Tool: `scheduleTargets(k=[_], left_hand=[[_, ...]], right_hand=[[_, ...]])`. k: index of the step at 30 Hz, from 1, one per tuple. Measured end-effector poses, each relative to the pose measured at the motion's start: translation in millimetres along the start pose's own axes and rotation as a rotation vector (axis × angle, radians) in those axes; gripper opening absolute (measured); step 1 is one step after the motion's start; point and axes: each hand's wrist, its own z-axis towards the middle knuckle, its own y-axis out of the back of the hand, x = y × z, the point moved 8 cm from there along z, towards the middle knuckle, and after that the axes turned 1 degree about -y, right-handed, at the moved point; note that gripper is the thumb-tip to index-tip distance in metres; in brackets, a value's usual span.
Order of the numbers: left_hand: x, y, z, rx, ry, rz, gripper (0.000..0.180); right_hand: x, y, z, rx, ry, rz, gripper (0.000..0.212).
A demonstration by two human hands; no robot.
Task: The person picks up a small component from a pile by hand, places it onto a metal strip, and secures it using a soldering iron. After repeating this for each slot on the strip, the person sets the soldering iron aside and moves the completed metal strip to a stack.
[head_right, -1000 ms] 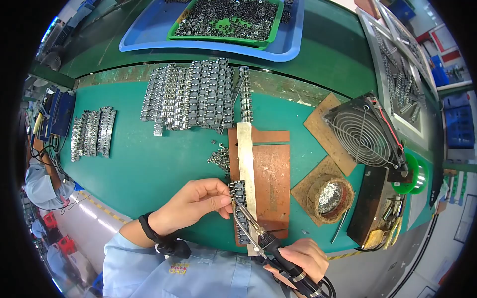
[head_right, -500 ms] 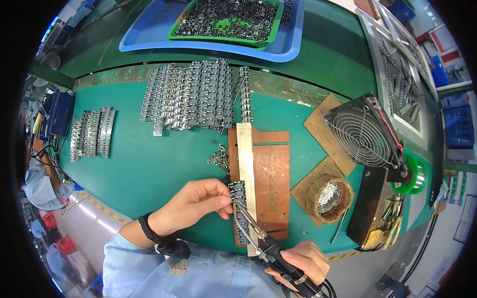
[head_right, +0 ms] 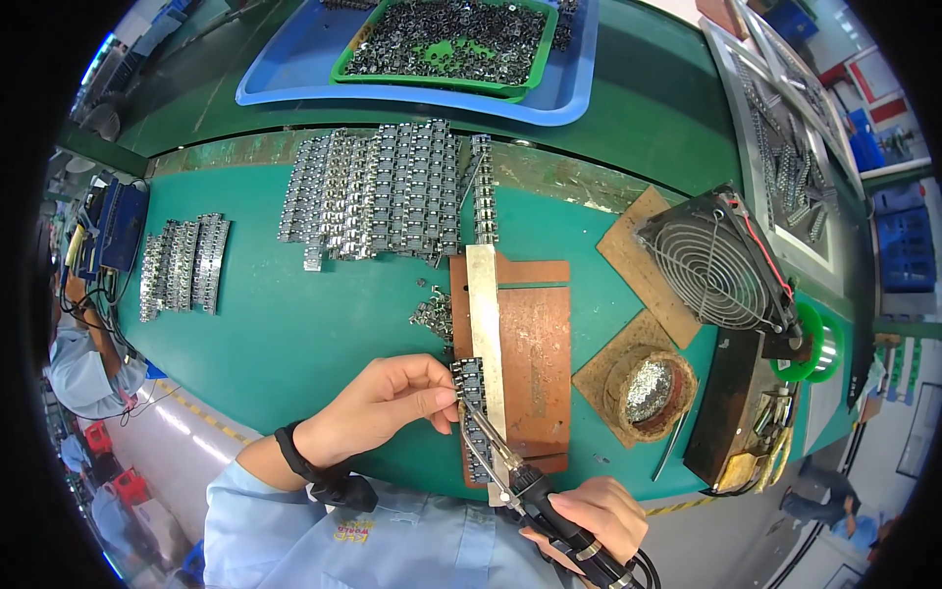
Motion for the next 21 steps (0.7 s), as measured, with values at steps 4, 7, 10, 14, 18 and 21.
scheduleTargets(k=[4,7,10,14,18,21], left_hand=[[0,-1,0,0.002,-0.002,-0.002,0.014],[-1,-1,0,0.0,0.003,0.007,0.014],[0,1,0,-0.012,-0.006,0.002,0.014],[-2,0,-1,-0.015,-0.004,0.013,0.013],[-3,-2,0,-0.019,-0.002,0.033,0.013],[-2,-2,-1,-0.021,-0.009,0.038,0.013]], right_hand=[[1,0,-1,0.006,0.002,-0.018,0.042],[0,-2,-2,0.027,-0.006,-0.021,0.042],[0,-4,-4,0.049,-0.013,-0.023,0.043],[-10,8,-24,-0.133,0.012,0.08,0.047],[-43,10,-61,-0.47,-0.252,0.268,0.049],[-53,3,-65,-0.493,-0.253,0.251,0.049]])
